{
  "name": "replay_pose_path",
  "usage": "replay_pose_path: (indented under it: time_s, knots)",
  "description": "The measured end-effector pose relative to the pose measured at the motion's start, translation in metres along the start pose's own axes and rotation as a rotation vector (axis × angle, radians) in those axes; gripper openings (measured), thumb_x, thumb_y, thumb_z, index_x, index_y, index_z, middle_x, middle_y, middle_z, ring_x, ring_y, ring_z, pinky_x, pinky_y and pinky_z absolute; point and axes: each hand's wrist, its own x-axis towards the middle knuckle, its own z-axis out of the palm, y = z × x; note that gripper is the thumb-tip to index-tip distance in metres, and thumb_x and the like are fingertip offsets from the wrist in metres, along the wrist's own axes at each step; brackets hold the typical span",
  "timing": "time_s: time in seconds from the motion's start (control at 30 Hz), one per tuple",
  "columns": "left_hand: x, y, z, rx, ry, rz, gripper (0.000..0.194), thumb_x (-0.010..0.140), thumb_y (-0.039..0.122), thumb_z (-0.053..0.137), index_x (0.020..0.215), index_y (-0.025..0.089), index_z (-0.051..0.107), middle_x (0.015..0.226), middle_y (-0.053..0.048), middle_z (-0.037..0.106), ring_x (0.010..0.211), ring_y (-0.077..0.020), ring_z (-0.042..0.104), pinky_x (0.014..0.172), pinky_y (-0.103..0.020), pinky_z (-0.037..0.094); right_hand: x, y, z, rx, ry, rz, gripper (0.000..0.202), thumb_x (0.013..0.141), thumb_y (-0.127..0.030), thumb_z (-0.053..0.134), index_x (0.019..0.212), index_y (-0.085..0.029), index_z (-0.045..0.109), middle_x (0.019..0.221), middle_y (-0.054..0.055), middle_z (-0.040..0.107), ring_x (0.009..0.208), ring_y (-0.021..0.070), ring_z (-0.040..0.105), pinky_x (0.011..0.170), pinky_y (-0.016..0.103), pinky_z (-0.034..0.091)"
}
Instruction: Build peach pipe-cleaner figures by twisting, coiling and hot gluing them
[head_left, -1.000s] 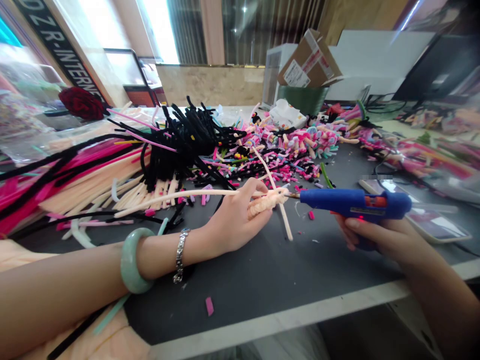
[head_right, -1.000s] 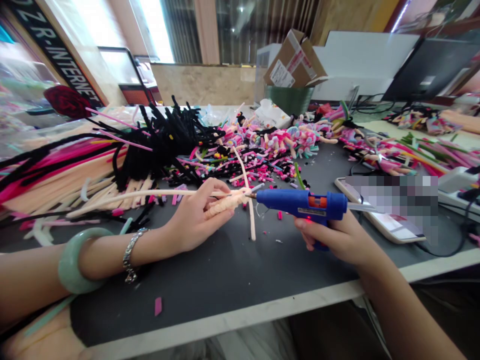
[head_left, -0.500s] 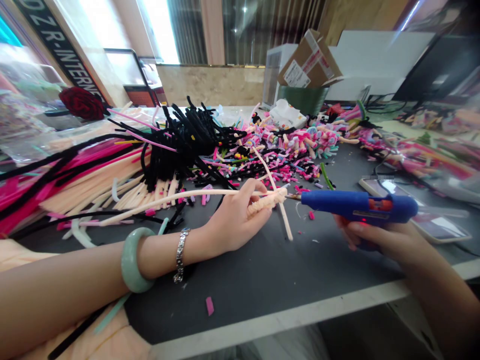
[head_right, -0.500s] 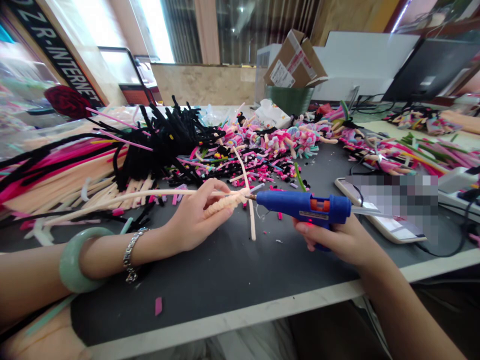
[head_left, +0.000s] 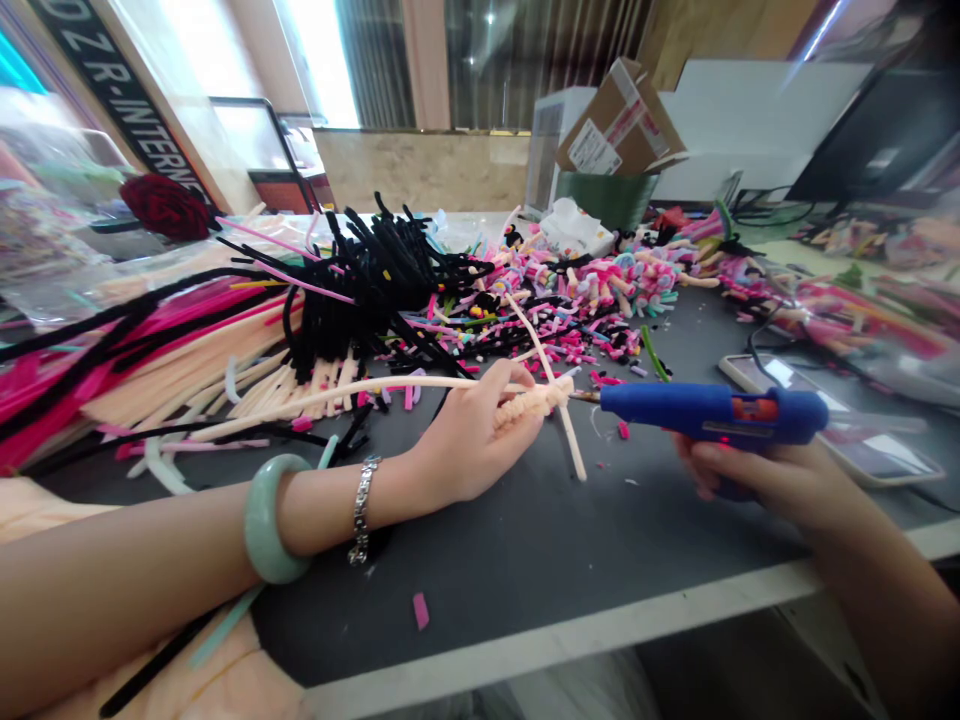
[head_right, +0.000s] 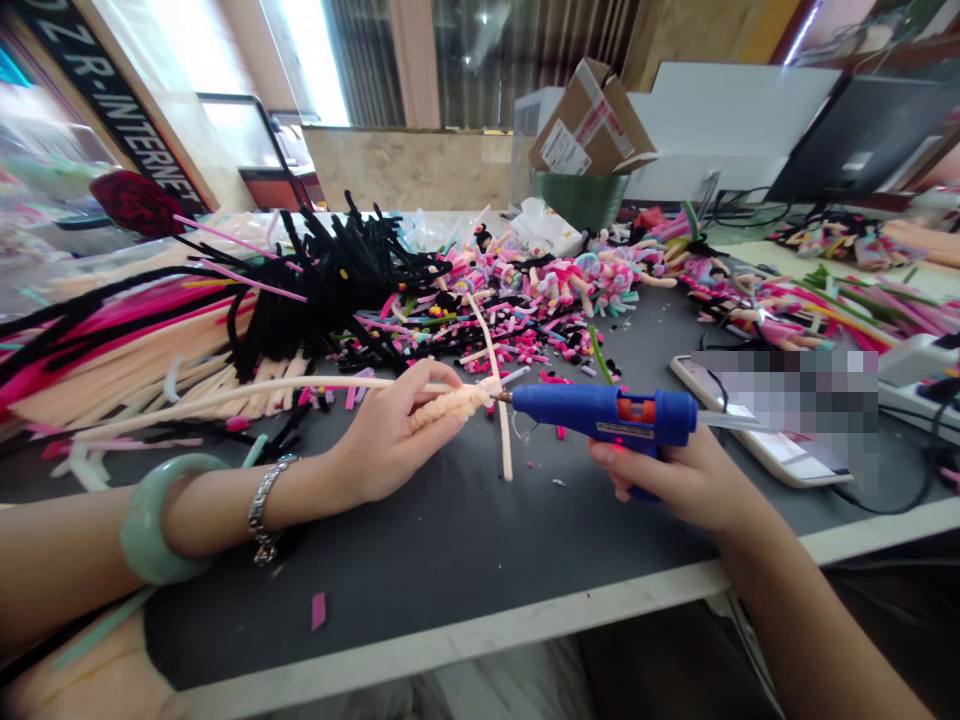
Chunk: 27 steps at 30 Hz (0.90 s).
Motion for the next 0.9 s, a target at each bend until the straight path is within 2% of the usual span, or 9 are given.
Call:
replay_pose_path:
  time_s: [0.27, 0.9]
  knots:
    - [0.0011, 0.0003, -0.0002, -0.022, -0.009, 0.015, 0.021, 0.087, 0.033, 0.051, 0.103, 0.019, 0.046, 0.079, 0.000, 0.066, 0.056, -0.0092, 0.048, 0.053, -0.020, 0.035, 0.0019, -0.0041, 0.0004, -0.051, -0.016, -0.020, 0.036, 0.073, -0.048, 0.066, 0.058, -0.016, 0.059, 0.048, 0.002, 0.055, 0.043, 0.0148, 0.056, 0.043, 0.027, 0.046]
    - [0.0004, 0.0008, -0.0003, -0.020, 0.002, 0.033, 0.021, 0.088, 0.034, 0.051, 0.102, 0.018, 0.048, 0.079, 0.000, 0.065, 0.057, -0.0090, 0.050, 0.053, -0.020, 0.035, 0.0006, -0.0032, -0.0003, -0.118, -0.003, 0.000, 0.039, 0.073, -0.051, 0.065, 0.058, -0.016, 0.059, 0.048, 0.002, 0.056, 0.044, 0.0153, 0.056, 0.044, 0.028, 0.046]
